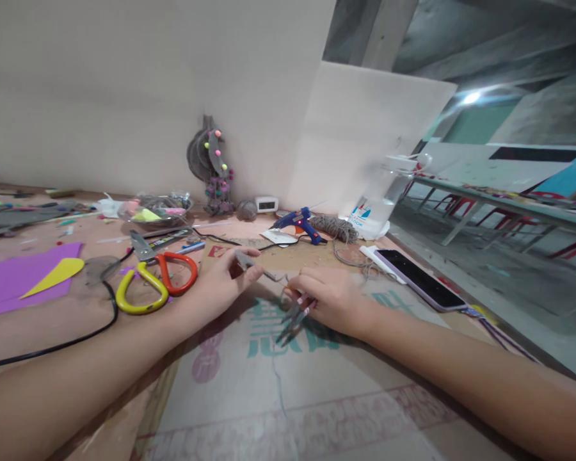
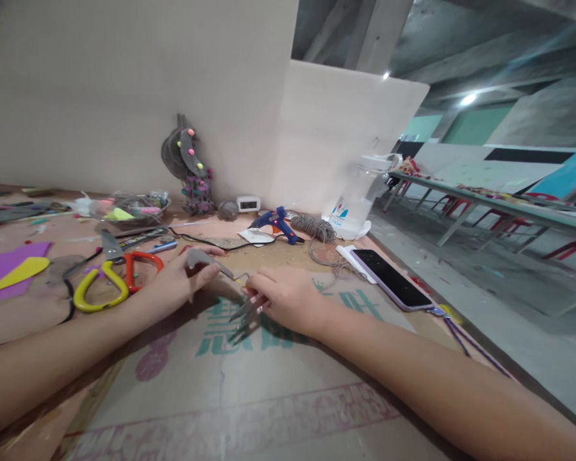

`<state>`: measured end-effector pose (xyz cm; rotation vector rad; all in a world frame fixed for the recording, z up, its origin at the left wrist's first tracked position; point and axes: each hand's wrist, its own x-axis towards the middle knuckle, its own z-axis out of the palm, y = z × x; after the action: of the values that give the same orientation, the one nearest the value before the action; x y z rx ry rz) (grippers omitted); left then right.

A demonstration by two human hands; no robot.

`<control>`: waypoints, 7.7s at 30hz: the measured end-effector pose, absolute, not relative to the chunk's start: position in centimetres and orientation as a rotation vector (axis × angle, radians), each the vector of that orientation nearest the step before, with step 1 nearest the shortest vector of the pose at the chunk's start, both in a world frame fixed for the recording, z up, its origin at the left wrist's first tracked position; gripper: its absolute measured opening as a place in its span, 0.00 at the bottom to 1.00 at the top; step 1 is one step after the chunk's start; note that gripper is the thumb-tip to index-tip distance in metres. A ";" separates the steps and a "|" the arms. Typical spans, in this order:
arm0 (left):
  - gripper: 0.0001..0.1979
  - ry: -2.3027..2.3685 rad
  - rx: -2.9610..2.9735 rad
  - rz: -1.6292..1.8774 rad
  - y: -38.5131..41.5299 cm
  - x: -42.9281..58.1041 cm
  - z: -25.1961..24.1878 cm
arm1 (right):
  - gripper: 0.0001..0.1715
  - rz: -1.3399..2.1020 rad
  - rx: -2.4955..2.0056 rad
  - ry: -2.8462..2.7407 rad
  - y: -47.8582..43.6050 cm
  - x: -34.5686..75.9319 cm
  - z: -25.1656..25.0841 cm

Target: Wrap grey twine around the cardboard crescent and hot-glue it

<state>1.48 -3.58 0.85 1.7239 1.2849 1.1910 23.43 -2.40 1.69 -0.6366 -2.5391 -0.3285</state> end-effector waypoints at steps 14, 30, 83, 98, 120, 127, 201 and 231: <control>0.14 1.149 1.203 1.296 -3.6 1.6 1.3 | 0.15 0.150 -1.090 -2.152 0.6 24.0 0.8; 0.13 1.113 1.165 1.298 -4.3 2.2 1.8 | 0.09 0.779 -1.056 -2.155 -2.3 21.0 2.6; 0.09 1.147 1.303 1.197 -4.0 1.6 1.4 | 0.12 0.849 -1.088 -2.137 -2.4 21.3 2.1; 0.09 1.115 1.527 1.153 -3.9 1.5 1.3 | 0.14 0.976 -1.113 -2.114 -2.6 21.2 2.1; 0.12 1.124 1.344 1.184 -3.7 1.4 1.0 | 0.07 0.198 -1.166 -2.263 1.2 24.2 1.2; 0.13 1.194 1.377 1.140 -3.7 1.2 1.0 | 0.19 0.114 -1.025 -2.349 2.0 24.2 0.4; 0.12 1.049 1.325 1.136 -3.7 1.2 0.8 | 0.12 0.320 -0.912 -2.309 -0.1 23.3 1.3; 0.11 0.991 1.374 1.043 -3.5 0.7 0.7 | 0.15 0.326 -0.882 -2.238 -0.6 23.4 1.4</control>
<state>0.72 -3.48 0.75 1.3736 0.9912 1.0426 23.36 -0.55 1.39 -0.8823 -2.2375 0.3260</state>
